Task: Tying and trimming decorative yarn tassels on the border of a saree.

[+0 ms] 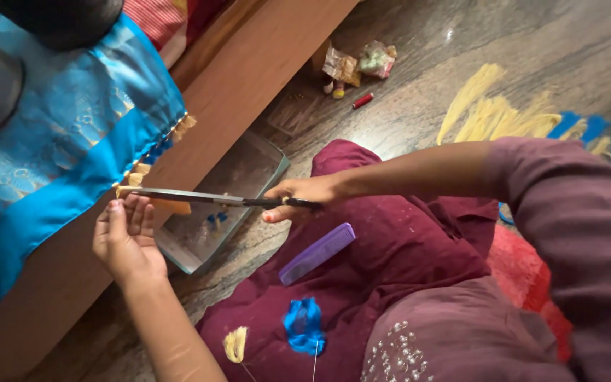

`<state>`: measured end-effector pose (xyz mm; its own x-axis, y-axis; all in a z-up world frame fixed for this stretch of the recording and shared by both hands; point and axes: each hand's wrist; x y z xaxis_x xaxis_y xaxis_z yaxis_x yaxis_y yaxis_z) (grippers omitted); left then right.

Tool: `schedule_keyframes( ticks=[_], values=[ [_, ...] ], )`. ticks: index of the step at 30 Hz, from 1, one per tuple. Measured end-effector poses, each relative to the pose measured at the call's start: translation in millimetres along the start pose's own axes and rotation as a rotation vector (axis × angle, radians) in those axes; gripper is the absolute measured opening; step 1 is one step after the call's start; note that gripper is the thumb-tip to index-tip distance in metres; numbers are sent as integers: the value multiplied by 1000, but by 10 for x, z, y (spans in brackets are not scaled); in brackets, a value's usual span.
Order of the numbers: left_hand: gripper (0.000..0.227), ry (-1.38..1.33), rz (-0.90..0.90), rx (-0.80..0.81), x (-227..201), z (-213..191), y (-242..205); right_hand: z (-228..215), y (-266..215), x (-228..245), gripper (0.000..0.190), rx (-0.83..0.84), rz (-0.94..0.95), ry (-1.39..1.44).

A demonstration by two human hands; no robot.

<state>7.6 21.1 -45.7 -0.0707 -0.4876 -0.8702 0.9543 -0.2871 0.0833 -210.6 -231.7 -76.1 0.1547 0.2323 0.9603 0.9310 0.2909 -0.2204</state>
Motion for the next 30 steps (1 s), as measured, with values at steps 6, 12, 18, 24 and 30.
schedule_keyframes(
  ticks=[6,12,18,24,30],
  values=[
    [11,-66,17,41,30,-37,4,-54,45,99,47,27,-22,22],
    [10,-117,48,33,141,-86,94,-212,125,265,49,83,-15,129],
    [8,-154,54,23,127,-45,75,-309,76,324,48,117,-55,148],
    [7,-109,49,7,122,-59,57,-505,-116,250,43,85,51,-43],
    [6,-183,25,24,118,12,12,-573,-61,271,43,100,51,129]
  ],
)
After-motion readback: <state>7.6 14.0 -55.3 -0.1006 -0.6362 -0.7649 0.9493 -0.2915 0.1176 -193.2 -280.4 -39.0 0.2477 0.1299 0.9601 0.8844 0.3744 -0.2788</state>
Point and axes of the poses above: each hand's wrist, its own y-axis towards the middle knuckle, its own z-axis out of the palm, x = y × z, and after that the axes turned 8 degrees about -y, right-handed
